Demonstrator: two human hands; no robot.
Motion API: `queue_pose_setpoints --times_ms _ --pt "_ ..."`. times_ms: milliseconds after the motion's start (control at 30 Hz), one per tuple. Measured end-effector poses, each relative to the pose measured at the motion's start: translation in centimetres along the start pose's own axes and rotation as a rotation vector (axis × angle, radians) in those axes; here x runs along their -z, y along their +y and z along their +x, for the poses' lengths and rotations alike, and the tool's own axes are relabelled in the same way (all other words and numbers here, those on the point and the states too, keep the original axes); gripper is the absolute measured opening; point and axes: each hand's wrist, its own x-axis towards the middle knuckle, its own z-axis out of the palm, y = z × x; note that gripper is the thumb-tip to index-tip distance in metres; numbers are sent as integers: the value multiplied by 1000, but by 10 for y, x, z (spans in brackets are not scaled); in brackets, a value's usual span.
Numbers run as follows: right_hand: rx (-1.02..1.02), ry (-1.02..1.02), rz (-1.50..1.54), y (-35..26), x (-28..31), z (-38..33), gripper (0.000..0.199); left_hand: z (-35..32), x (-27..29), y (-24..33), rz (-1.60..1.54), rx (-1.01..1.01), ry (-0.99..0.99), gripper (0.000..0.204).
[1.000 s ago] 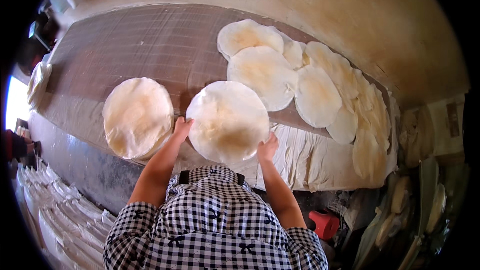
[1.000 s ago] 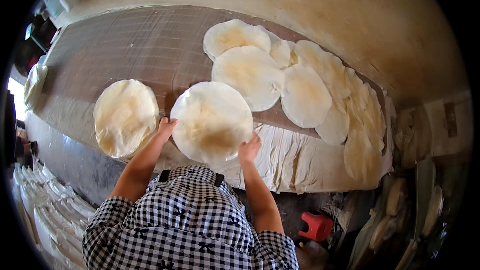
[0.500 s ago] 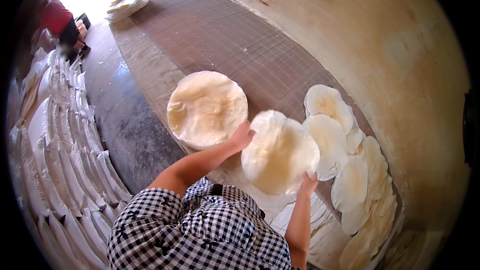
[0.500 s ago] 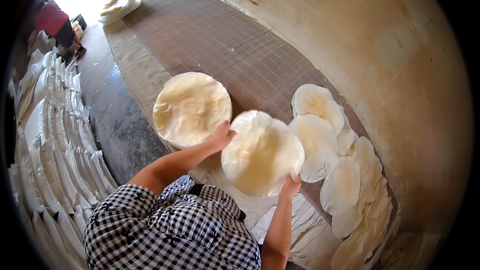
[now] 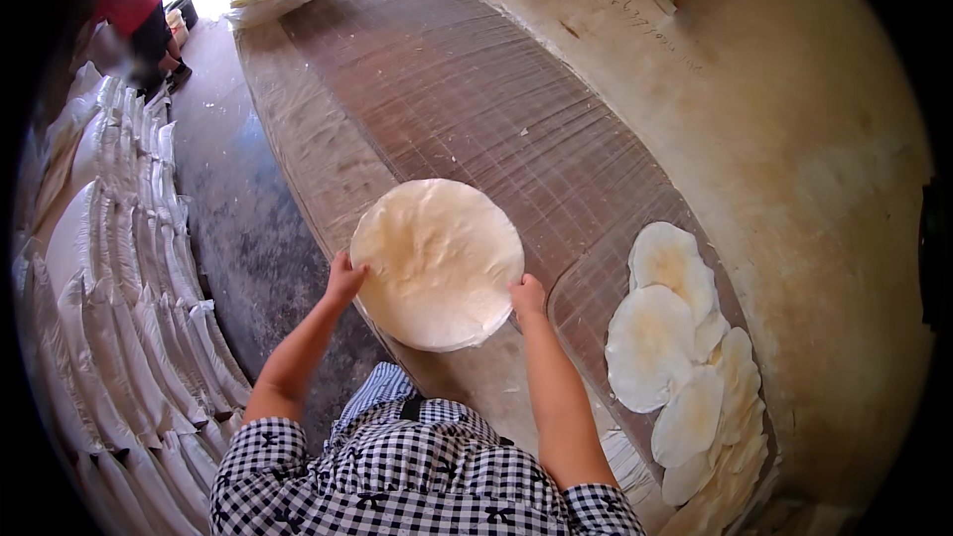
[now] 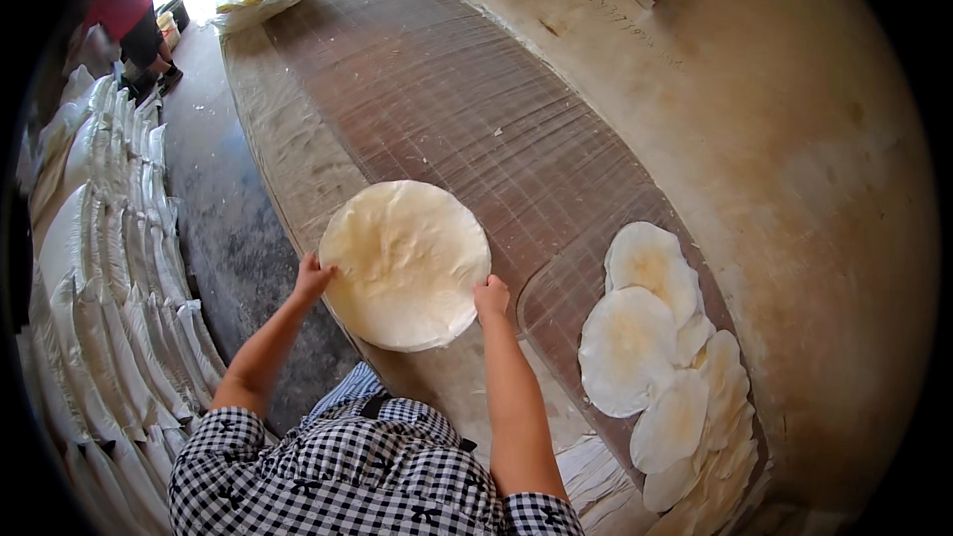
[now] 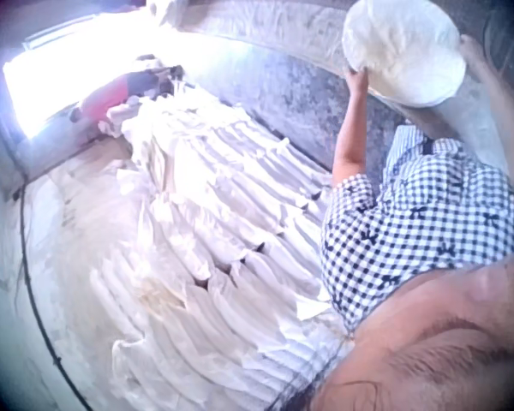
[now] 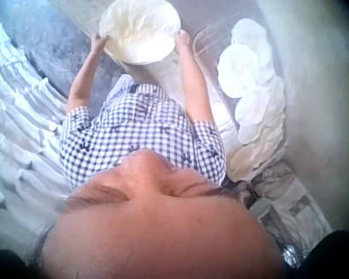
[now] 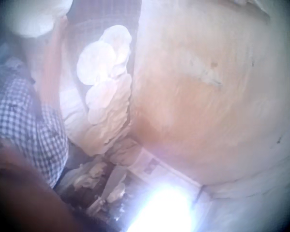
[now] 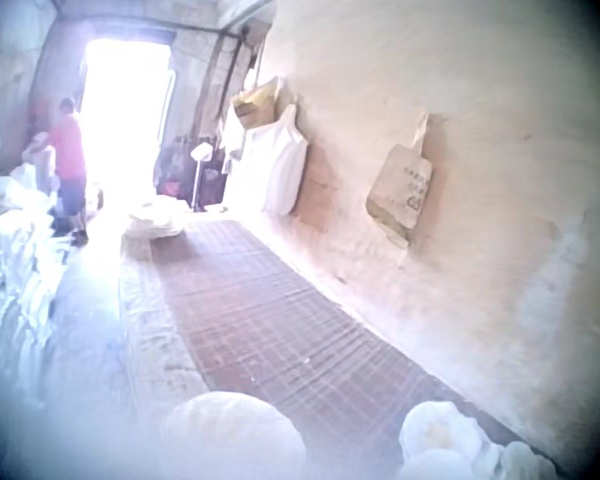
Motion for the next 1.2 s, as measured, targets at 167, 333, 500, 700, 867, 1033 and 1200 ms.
queue_pose_setpoints --times_ms 167,333,500,700,867,1033,1200 --pt "-14 19 -202 17 -1 8 18 -15 -3 -21 456 57 91 32" --pt "110 141 -197 30 -10 10 16 -16 -3 6 263 201 82 37" --pt "156 205 -297 7 -6 -10 21 -12 -10 45 700 195 -12 31" --pt "769 133 -759 -53 -9 -64 64 -4 -62 98 1336 -584 -197 31" --pt "648 -169 -811 -31 -1 -44 67 32 -57 -21 1115 -542 -297 84" --pt "768 -155 -471 11 22 -22 64 27 -93 48 1512 -435 -523 58" --pt "92 406 -799 67 122 -7 61 10 -124 106 1223 -511 -521 33"
